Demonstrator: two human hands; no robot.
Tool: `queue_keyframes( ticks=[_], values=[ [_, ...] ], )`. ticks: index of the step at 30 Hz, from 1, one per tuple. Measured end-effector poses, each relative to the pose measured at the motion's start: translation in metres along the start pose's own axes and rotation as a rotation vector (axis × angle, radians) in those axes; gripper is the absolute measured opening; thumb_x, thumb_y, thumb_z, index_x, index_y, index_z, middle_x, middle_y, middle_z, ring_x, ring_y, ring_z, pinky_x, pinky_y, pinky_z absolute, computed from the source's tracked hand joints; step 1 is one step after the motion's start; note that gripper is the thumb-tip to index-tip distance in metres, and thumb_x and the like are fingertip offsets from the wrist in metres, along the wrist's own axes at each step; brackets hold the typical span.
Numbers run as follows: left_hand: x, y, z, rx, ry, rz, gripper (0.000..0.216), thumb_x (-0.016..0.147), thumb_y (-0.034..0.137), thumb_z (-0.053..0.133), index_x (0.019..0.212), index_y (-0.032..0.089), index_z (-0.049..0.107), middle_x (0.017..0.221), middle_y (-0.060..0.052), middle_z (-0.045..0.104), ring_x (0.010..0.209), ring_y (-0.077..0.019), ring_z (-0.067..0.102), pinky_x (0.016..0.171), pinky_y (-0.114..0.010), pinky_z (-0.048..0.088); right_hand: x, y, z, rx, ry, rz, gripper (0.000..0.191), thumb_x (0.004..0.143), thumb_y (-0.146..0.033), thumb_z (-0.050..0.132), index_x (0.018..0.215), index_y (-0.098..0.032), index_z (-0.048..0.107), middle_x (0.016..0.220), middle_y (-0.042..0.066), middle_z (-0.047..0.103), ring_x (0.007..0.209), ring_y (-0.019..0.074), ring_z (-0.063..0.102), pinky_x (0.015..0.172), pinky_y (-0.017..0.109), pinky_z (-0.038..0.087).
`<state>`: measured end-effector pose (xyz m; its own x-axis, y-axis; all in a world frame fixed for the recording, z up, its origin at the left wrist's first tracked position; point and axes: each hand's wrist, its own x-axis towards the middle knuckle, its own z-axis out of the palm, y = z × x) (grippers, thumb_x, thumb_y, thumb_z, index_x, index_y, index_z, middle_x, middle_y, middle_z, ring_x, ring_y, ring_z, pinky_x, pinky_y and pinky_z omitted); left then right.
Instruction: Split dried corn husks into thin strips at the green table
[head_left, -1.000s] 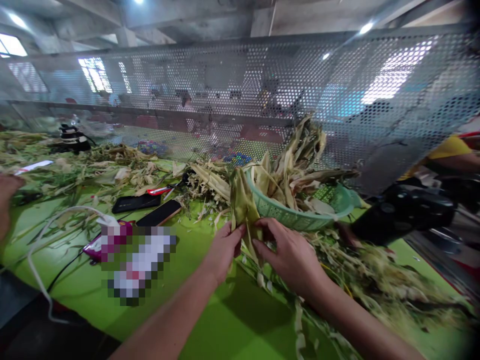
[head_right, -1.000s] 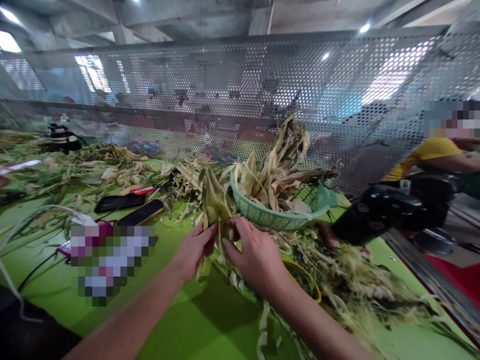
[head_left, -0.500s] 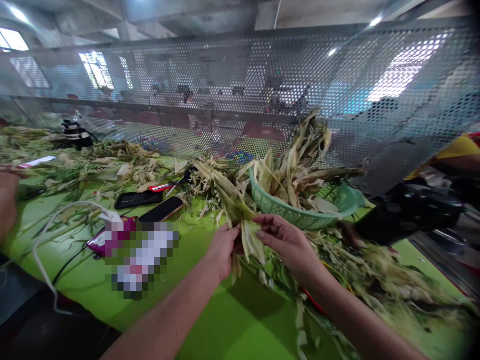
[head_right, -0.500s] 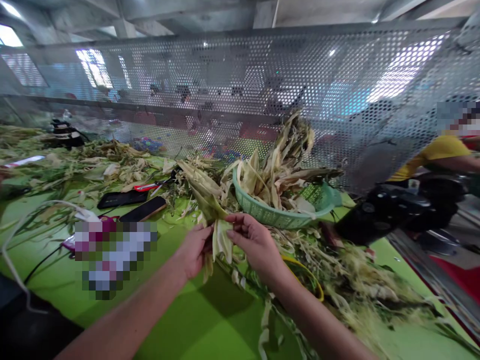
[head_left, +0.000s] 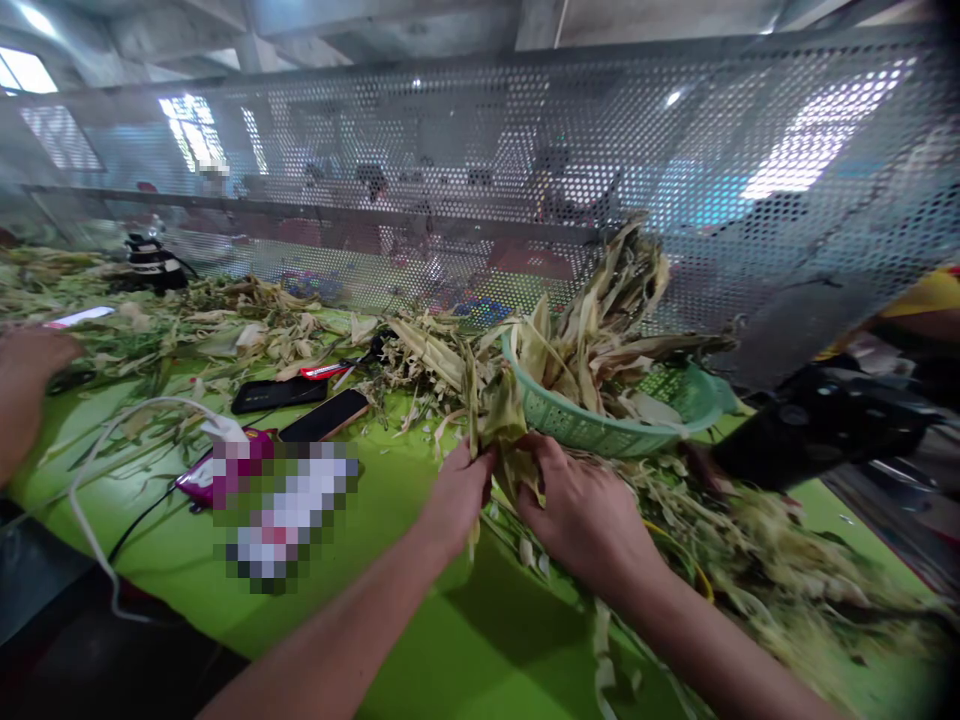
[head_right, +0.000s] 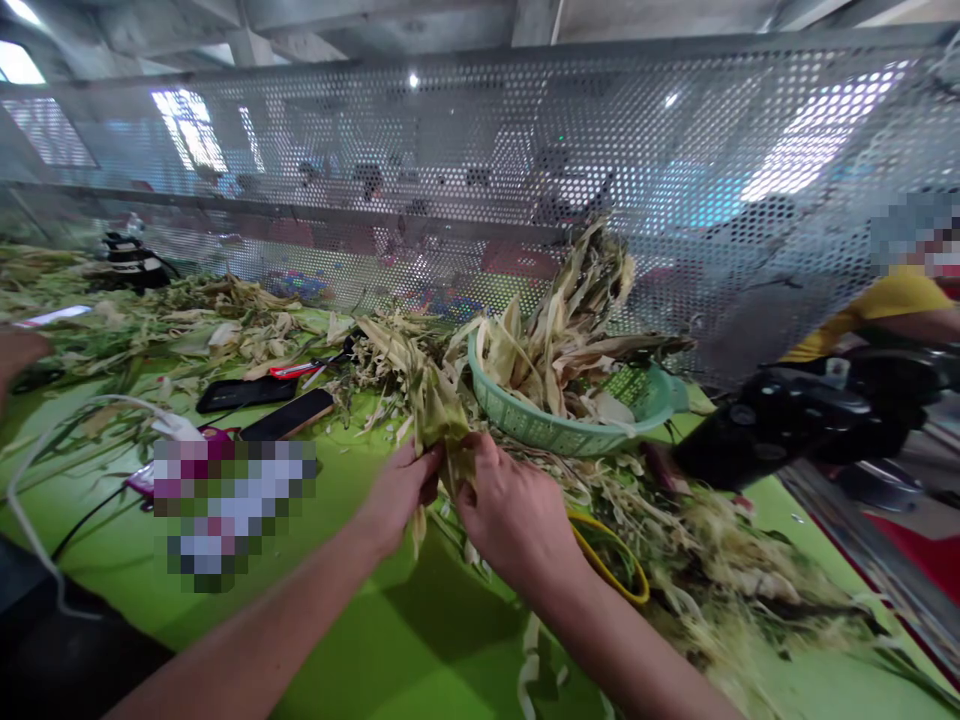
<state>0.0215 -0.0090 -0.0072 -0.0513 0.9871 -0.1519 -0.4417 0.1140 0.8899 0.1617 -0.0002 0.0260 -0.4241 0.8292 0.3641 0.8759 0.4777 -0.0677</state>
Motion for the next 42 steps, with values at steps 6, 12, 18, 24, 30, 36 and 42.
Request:
queue_keyframes(
  ticks=[6, 12, 18, 24, 30, 36, 42],
  values=[
    [-0.002, -0.001, -0.001, -0.009, 0.015, 0.02, 0.016, 0.076, 0.03, 0.069, 0.087, 0.02, 0.063, 0.056, 0.005, 0.046, 0.05, -0.0085, 0.039, 0.051, -0.022, 0.029, 0.0, 0.005, 0.004, -0.099, -0.012, -0.036, 0.016, 0.083, -0.023, 0.048, 0.072, -0.019, 0.059, 0.063, 0.011, 0.067, 0.056, 0.022, 0.062, 0.054, 0.03, 0.032],
    [0.002, 0.002, -0.002, -0.139, 0.044, -0.085, 0.017, 0.074, 0.028, 0.068, 0.08, 0.018, 0.057, 0.056, 0.006, 0.045, 0.044, -0.006, 0.033, 0.048, -0.021, 0.024, 0.01, 0.017, -0.001, 0.401, -0.014, 0.196, 0.019, 0.082, -0.029, 0.046, 0.084, -0.021, 0.063, 0.066, 0.001, 0.066, 0.057, 0.0182, 0.059, 0.054, 0.026, 0.037],
    [0.005, 0.005, -0.004, -0.182, 0.133, -0.071, 0.023, 0.067, 0.027, 0.071, 0.073, 0.018, 0.05, 0.05, 0.008, 0.039, 0.043, -0.0053, 0.03, 0.046, -0.022, 0.019, 0.015, 0.018, 0.002, 0.983, 0.012, 0.37, 0.018, 0.08, -0.037, 0.052, 0.082, -0.021, 0.058, 0.061, -0.002, 0.054, 0.053, 0.0145, 0.048, 0.05, 0.025, 0.037],
    [0.002, 0.008, -0.008, -0.153, 0.123, -0.04, 0.031, 0.068, 0.038, 0.072, 0.085, 0.018, 0.056, 0.053, 0.007, 0.045, 0.044, -0.0062, 0.037, 0.047, -0.021, 0.026, 0.014, 0.01, 0.009, 1.131, -0.106, 0.369, 0.022, 0.08, -0.041, 0.055, 0.085, -0.02, 0.057, 0.067, -0.001, 0.056, 0.056, 0.0139, 0.048, 0.052, 0.025, 0.04],
    [0.004, 0.008, -0.008, -0.056, 0.163, -0.034, 0.028, 0.065, 0.028, 0.074, 0.088, 0.017, 0.063, 0.063, 0.0, 0.06, 0.054, -0.0108, 0.051, 0.053, -0.023, 0.037, 0.007, 0.01, 0.02, 0.925, -0.088, 0.211, 0.019, 0.086, -0.037, 0.051, 0.089, -0.02, 0.058, 0.072, 0.0, 0.06, 0.063, 0.0153, 0.054, 0.057, 0.026, 0.043],
    [0.006, 0.004, -0.006, 0.184, 0.108, 0.138, 0.023, 0.068, 0.012, 0.066, 0.09, 0.015, 0.067, 0.083, -0.007, 0.069, 0.076, -0.0182, 0.062, 0.068, -0.027, 0.047, 0.001, 0.002, 0.006, 0.669, -0.081, 0.121, 0.024, 0.086, -0.041, 0.055, 0.101, -0.022, 0.055, 0.089, 0.004, 0.068, 0.074, 0.0189, 0.063, 0.065, 0.028, 0.045],
    [-0.006, 0.013, 0.004, 0.482, 0.114, 0.116, 0.028, 0.068, 0.017, 0.07, 0.096, 0.015, 0.066, 0.083, -0.007, 0.07, 0.069, -0.0171, 0.064, 0.061, -0.026, 0.05, 0.005, 0.003, 0.0, 0.509, -0.006, 0.25, 0.027, 0.081, -0.047, 0.059, 0.085, -0.021, 0.052, 0.071, 0.001, 0.064, 0.061, 0.0179, 0.057, 0.055, 0.027, 0.036]
  ],
)
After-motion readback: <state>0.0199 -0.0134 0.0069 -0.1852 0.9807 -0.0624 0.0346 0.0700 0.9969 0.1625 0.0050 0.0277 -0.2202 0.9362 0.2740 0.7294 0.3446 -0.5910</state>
